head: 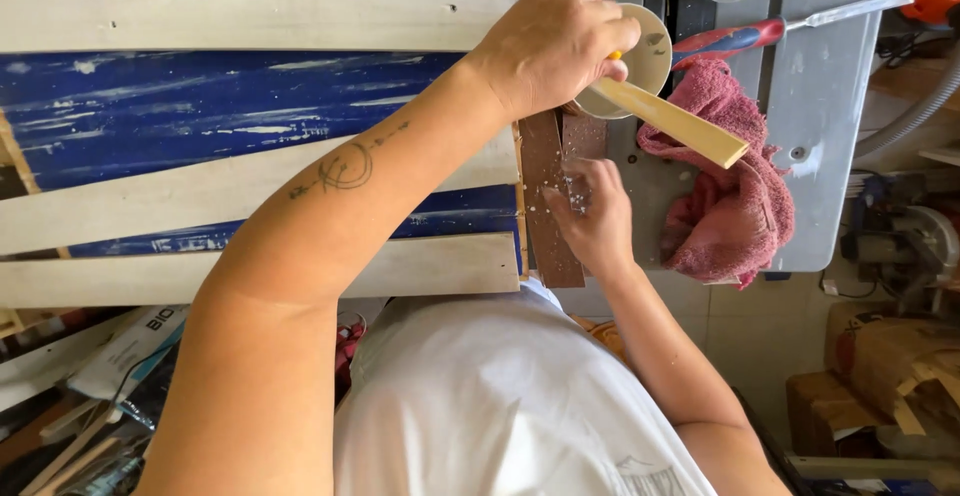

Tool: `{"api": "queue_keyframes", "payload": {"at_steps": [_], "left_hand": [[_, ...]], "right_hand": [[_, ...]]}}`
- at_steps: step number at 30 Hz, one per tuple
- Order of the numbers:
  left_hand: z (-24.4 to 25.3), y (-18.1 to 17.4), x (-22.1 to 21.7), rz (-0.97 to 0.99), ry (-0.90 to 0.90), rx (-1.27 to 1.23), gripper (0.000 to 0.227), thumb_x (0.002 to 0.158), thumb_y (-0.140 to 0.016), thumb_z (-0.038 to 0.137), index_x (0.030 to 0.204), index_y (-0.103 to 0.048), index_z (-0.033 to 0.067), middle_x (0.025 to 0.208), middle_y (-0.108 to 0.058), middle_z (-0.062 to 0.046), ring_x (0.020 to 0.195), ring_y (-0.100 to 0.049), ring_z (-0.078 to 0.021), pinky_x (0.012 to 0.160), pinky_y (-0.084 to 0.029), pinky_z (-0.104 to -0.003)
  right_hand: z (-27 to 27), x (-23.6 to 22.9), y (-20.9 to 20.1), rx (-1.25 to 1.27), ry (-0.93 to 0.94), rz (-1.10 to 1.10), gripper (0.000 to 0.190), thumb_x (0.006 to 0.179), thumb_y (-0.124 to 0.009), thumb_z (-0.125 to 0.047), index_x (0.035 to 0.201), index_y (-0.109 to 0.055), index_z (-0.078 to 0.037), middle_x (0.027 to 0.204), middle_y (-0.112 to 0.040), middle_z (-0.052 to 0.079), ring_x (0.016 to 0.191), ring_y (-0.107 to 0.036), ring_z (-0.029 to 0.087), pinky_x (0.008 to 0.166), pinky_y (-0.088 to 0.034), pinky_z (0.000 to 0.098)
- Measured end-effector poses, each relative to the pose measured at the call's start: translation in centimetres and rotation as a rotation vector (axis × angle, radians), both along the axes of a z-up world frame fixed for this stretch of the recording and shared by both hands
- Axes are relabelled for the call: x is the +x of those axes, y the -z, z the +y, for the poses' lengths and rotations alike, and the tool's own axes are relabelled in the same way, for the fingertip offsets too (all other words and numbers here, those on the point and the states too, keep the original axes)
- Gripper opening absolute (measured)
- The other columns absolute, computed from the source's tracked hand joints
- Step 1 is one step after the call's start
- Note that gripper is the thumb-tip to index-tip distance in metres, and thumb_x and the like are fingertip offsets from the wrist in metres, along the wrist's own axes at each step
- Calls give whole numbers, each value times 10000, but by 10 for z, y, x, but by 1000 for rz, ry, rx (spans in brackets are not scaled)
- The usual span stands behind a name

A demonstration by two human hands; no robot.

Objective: The person is using a small paintbrush to apply white paint to several thin wooden planks on a workbench.

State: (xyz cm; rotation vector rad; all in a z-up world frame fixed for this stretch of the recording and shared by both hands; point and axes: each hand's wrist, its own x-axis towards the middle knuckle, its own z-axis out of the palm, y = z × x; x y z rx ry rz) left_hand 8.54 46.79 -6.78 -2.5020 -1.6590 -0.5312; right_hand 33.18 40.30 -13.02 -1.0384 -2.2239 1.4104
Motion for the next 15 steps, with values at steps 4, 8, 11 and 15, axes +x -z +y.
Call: {"api": "queue_keyframes", "payload": {"at_steps": [4,8,11,15], "left_hand": [[-3,0,1,33,1,27,260,936,-864,317,883,-645,188,840,-705,77,829,-528,-200,667,-395,-362],[-18,-37,4,-180,-21,62,294,1002,-856,283,912,-617,139,812,-653,13,780,-529,-222,715,-418,-373],[-40,-68,4,-404,-83,148,233,1088,-694,250,987,-636,47,884,-705,-55,767,-574,-244,704,-481,-376],[-70,-80,-1,-620,-323,253,277,1141,-543,264,1079,-653,17,970,-752,-118,742,-702,-207,590,-533,-277]], "right_hand": [[4,-30,13,30,-124,-38,422,1011,-693,-226,1389,-600,-64,1291,-644,113,1101,-637,303,892,-533,455],[14,-72,17,234,-442,-254,1103,684,-946,-348,1580,-356,-93,1550,-472,130,1440,-406,364,1108,-408,518],[16,-88,38,405,-562,-445,1225,538,-1006,-455,1539,-388,-110,1509,-475,114,1381,-425,360,1011,-464,511],[24,-99,45,545,-601,-418,1180,503,-1014,-384,1489,-447,-70,1507,-486,111,1372,-461,317,1012,-488,472]]}}
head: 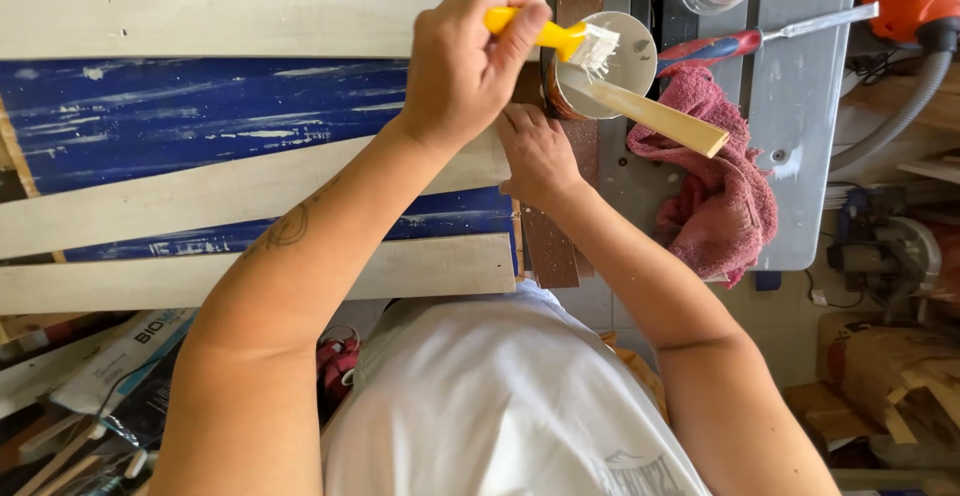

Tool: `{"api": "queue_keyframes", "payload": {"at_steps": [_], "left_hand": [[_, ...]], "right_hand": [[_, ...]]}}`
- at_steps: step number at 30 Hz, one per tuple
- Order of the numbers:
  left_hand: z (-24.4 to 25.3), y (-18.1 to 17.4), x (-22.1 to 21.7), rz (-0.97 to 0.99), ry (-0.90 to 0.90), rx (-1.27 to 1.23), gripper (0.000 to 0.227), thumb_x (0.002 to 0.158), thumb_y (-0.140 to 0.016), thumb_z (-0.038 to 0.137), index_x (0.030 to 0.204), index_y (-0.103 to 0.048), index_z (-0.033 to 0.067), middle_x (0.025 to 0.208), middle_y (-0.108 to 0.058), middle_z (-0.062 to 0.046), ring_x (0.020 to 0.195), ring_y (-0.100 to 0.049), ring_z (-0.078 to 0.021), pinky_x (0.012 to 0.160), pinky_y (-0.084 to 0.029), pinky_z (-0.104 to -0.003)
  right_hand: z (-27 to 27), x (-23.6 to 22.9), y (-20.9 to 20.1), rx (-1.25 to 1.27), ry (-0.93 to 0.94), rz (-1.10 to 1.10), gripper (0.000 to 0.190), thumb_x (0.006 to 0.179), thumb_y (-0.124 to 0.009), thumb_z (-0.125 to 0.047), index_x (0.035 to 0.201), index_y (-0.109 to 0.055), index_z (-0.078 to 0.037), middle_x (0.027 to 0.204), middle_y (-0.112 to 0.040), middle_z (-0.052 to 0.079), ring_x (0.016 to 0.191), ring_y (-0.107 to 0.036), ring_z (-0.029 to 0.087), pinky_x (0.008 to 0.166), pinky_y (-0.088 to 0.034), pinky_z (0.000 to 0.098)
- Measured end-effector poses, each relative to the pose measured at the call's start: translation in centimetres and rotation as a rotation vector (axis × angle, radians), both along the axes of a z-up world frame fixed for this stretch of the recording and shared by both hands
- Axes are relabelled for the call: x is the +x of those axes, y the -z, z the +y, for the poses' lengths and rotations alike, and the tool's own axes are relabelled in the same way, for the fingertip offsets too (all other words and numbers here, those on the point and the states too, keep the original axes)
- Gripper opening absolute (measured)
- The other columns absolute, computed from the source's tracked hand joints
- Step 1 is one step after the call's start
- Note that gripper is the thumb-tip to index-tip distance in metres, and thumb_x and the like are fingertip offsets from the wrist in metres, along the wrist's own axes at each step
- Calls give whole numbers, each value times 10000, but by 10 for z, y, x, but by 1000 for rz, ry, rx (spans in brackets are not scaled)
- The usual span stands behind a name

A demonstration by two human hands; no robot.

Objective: The person is using a small paintbrush to apply white paint to several thin wooden planks on a workbench.

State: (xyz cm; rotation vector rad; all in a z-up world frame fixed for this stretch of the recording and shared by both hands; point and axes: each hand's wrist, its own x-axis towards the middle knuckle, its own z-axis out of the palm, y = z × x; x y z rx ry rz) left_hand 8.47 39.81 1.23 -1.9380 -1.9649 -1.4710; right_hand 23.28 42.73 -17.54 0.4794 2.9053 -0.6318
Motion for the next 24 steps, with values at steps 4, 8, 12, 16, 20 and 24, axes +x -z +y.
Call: {"api": "queue_keyframes", "payload": {"at_steps": [4,8,12,16,20,24], "left_hand": [[-20,9,-3,-147,-151,-3,277,1117,-574,295,1105,-673,37,910,-776,-97,714,-750,-196,587,-544,-245],[-36,19,-6,-395,-216,-9,287,1083,-590,339,1035,-662,66,762,-727,-54,619,-749,-130,530,-549,-198],[-50,32,-8,-570,-227,-34,340,1046,-592,411,1026,-679,83,808,-745,-55,638,-759,-115,568,-599,-188],[-59,43,-15,-586,-208,-59,373,1038,-595,415,1061,-712,62,830,-766,-71,648,-792,-127,570,-612,-171],[-70,58,-22,-615,-175,-72,283,941,-775,357,1030,-745,90,953,-795,-72,758,-792,-164,621,-636,-210],[-79,71,-28,-646,-245,-92,218,921,-773,319,1002,-739,119,957,-783,-50,823,-778,-174,676,-666,-228]], "right_hand": [[1,-4,-2,-43,4,26,1130,489,-1023,-302,1451,-485,-51,1469,-518,158,1365,-461,355,1109,-437,466],[-7,-1,-18,-52,28,45,1114,518,-996,-221,1470,-445,-53,1461,-496,184,1321,-478,367,1065,-465,474],[-14,10,-18,113,-10,97,1365,523,-1056,-388,1610,-327,1,1465,-462,198,1318,-480,381,1074,-469,478],[-25,15,-18,151,-14,156,1159,492,-1059,-283,1469,-484,-43,1349,-412,192,1194,-497,380,1018,-509,481],[-42,24,-25,25,98,184,977,573,-1026,-111,1358,-447,-49,1271,-433,211,1014,-556,405,717,-564,520],[-46,27,-29,33,138,190,811,741,-997,-184,1351,-475,-72,1232,-558,171,891,-674,398,548,-560,519]]}}
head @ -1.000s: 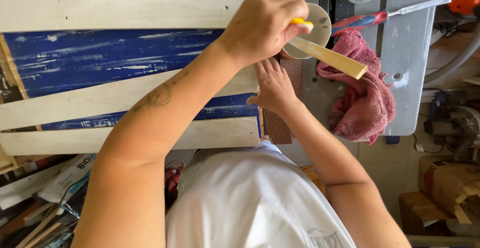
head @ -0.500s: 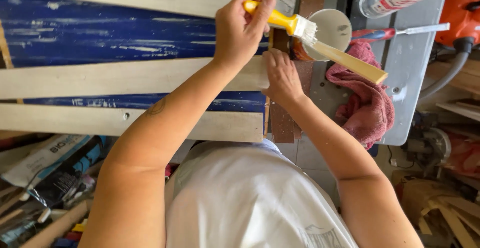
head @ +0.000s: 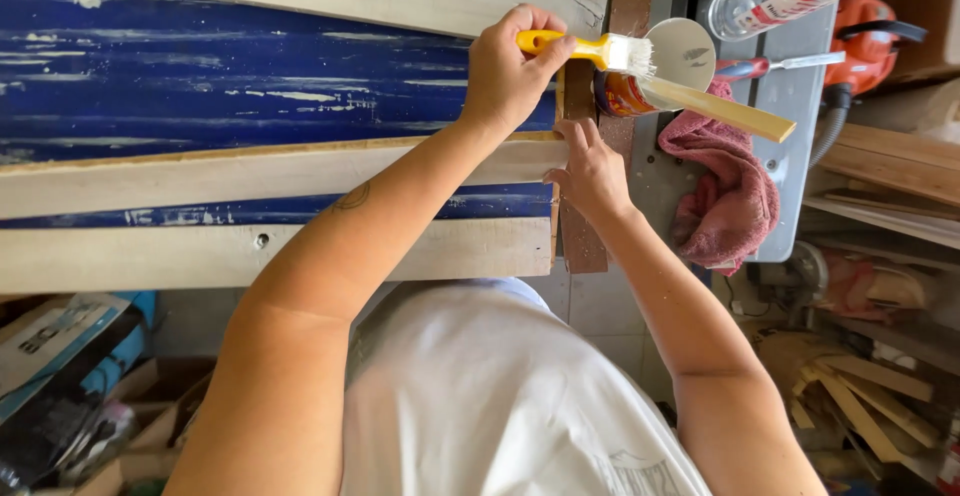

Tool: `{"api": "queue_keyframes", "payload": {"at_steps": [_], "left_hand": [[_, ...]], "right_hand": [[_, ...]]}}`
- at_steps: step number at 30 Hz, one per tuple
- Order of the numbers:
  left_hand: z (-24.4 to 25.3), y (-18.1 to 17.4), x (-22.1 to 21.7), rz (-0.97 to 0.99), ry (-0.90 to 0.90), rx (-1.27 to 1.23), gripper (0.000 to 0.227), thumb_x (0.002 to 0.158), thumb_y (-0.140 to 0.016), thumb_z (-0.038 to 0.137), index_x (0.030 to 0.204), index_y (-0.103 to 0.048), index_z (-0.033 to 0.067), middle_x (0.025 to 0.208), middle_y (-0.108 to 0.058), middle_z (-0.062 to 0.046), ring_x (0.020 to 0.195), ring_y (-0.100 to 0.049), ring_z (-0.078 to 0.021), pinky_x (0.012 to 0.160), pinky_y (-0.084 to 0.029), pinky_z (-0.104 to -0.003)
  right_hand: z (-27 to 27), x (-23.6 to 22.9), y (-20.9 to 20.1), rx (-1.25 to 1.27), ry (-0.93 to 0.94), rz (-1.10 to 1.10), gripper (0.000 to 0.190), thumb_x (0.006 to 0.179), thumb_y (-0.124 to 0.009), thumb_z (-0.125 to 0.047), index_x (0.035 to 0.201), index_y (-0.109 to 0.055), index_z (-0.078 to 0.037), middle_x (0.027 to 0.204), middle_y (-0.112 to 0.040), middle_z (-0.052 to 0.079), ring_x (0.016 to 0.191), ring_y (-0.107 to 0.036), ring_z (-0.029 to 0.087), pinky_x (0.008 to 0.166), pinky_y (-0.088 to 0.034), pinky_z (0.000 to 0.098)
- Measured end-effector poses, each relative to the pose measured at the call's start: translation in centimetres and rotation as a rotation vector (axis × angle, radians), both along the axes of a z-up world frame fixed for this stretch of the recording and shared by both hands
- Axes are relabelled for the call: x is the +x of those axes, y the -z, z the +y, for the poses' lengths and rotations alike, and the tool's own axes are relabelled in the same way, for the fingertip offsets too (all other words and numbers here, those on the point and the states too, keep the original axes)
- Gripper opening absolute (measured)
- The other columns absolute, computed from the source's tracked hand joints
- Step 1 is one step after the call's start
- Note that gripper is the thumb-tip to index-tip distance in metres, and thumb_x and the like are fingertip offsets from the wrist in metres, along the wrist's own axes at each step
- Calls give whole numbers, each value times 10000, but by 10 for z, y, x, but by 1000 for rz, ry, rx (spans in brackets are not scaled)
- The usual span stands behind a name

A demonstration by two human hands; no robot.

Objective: The person is using a small paintbrush to apply white paint to several thin wooden planks on a workbench.

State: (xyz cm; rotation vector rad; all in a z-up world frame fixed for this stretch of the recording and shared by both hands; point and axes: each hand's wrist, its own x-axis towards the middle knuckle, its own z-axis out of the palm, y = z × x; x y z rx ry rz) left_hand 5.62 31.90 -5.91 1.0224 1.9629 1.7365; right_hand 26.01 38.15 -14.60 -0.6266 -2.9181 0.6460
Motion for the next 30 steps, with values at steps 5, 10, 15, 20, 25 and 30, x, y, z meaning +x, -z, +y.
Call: {"api": "queue_keyframes", "payload": {"at_steps": [5,10,15,20,25,30], "left_hand": [[-15,6,-10,-180,-19,40,203,910,-759,309,962,-732,115,862,-766,-35,701,-719,-116,561,-601,-190],[-22,7,-4,-239,-14,132,204,937,-742,288,966,-722,87,780,-770,-43,644,-752,-101,537,-610,-173],[-32,11,-14,-135,-58,68,98,978,-685,161,968,-714,67,704,-741,-29,502,-606,-58,399,-461,-139],[-137,-33,0,-173,-212,134,159,1022,-681,195,1017,-671,36,887,-686,-124,793,-772,-228,665,-688,-279],[-200,-40,47,-9,-502,-17,152,1043,-694,158,938,-659,54,723,-623,-96,615,-698,-209,632,-620,-304],[-218,-9,58,168,-799,-133,131,945,-752,2,843,-669,-9,647,-648,-180,559,-710,-270,566,-605,-330]], "right_hand": [[-15,8,5,-4,70,36,732,776,-978,-178,1343,-530,-60,1263,-560,161,715,-657,326,587,-558,519],[-22,20,16,-36,99,94,687,822,-929,-154,1373,-530,-62,1304,-545,171,958,-663,394,713,-583,541],[-9,16,25,-83,64,289,563,803,-941,-46,1213,-556,-83,1161,-563,110,975,-628,325,686,-545,454],[4,9,32,-260,41,414,406,810,-962,-128,1101,-679,-117,1026,-653,68,884,-700,297,730,-577,410],[24,12,53,-318,-76,452,325,838,-932,-327,1063,-752,-177,924,-715,22,865,-735,313,804,-602,418],[31,11,65,-320,-133,453,351,949,-821,-494,1069,-725,-179,921,-717,28,862,-719,306,789,-587,409]]}}
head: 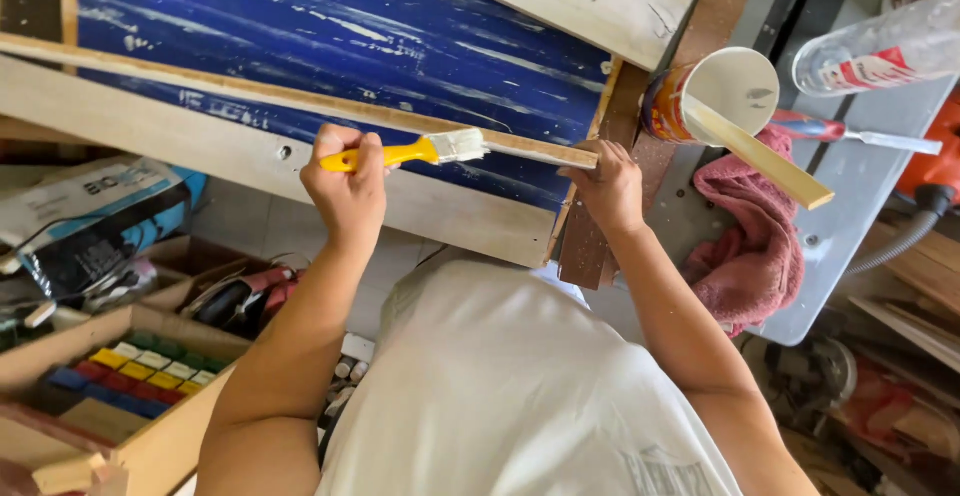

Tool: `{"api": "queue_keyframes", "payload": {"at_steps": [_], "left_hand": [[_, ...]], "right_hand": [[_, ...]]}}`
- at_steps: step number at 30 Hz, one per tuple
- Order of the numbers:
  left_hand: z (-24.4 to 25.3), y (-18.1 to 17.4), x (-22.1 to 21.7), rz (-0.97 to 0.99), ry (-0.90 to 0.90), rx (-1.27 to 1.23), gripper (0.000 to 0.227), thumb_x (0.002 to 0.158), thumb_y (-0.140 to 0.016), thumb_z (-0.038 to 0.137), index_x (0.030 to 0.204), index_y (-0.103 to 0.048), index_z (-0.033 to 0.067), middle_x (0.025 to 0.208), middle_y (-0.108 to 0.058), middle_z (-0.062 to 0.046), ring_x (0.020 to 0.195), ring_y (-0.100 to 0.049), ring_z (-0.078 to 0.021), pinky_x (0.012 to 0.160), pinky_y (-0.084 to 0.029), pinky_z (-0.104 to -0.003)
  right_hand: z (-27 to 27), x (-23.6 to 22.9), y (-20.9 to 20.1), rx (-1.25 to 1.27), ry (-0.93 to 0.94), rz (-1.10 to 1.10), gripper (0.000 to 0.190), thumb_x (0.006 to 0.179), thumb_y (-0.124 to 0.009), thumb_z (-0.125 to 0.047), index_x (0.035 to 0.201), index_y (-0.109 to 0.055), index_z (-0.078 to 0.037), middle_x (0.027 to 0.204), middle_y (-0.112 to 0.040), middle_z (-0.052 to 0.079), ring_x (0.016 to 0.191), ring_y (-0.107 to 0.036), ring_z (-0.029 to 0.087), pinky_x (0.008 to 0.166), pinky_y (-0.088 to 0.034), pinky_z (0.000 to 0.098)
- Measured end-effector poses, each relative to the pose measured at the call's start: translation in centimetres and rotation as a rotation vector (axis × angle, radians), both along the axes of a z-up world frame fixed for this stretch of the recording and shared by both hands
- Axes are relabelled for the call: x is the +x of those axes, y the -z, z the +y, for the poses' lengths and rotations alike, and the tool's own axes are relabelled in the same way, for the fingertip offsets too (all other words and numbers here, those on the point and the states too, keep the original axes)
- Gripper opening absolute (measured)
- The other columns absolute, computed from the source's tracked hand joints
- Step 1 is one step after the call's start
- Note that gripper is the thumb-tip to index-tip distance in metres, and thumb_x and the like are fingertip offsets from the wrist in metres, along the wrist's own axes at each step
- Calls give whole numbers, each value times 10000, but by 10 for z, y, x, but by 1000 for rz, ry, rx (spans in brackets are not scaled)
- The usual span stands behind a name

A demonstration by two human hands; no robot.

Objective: The person is using a small paintbrush to apply white paint to several thin wooden planks on a workbench.

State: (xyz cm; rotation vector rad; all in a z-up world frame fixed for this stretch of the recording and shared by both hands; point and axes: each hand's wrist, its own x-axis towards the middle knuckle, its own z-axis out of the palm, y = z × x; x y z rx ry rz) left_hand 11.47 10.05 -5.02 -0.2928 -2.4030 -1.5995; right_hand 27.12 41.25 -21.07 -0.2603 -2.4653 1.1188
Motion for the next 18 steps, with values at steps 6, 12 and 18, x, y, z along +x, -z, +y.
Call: {"api": "queue_keyframes", "payload": {"at_steps": [6,12,18], "left_hand": [[-58,-2,-23,384,-241,-249,132,873,-800,-7,817,-710,71,644,-668,-111,568,-703,-278,544,-551,-308],[50,-7,64,362,179,-221,183,800,-777,-25,832,-741,152,709,-717,-31,633,-702,-262,649,-600,-338],[44,-11,54,217,135,-166,138,862,-746,-46,868,-713,87,735,-716,-105,668,-723,-345,638,-583,-377]], "right_hand": [[-4,0,-17,-32,-17,-4,283,865,-900,-222,1061,-728,-113,912,-716,110,886,-709,388,801,-575,471],[4,1,-12,-58,-72,-4,300,817,-909,-127,1058,-737,-77,940,-724,133,910,-711,407,808,-580,489],[5,1,-14,-169,-79,-29,282,820,-915,-142,1071,-793,-95,1001,-750,100,975,-730,377,876,-582,455]]}}
